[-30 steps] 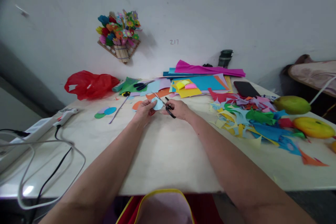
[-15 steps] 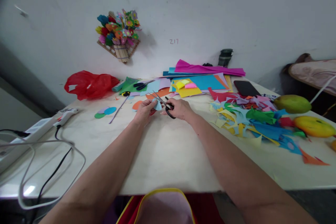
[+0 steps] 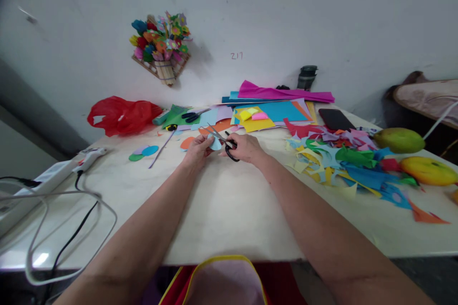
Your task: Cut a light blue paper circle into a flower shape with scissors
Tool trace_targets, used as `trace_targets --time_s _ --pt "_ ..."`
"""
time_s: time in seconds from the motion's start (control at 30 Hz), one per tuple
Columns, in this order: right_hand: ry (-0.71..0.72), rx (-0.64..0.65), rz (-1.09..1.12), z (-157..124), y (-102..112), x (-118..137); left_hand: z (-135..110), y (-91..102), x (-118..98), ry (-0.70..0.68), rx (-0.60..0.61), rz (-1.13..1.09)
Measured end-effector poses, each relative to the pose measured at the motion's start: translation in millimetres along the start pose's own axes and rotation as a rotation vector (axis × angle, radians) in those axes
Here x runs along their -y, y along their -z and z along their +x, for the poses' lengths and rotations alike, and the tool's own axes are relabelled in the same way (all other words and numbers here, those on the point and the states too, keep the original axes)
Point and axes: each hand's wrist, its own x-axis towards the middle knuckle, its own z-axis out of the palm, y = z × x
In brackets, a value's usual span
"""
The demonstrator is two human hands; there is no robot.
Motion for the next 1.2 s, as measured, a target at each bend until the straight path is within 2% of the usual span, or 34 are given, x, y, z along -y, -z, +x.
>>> trace_targets --time_s 0.13,0.63,1.2 --pt "0.009 -0.01 -0.001 -1.0 0.3 1.1 -0.1 -0.1 0.8 -0.014 0.014 -0.007" --pt "0.004 -0.006 0.009 -1.1 1.4 5.1 1.4 -2.7 2.3 0.01 -0.062 -0.082" --pt "0.031 -0.018 0.029 -1.6 -0.9 4.7 1.3 -3.5 2.5 0.017 -0.063 -0.098"
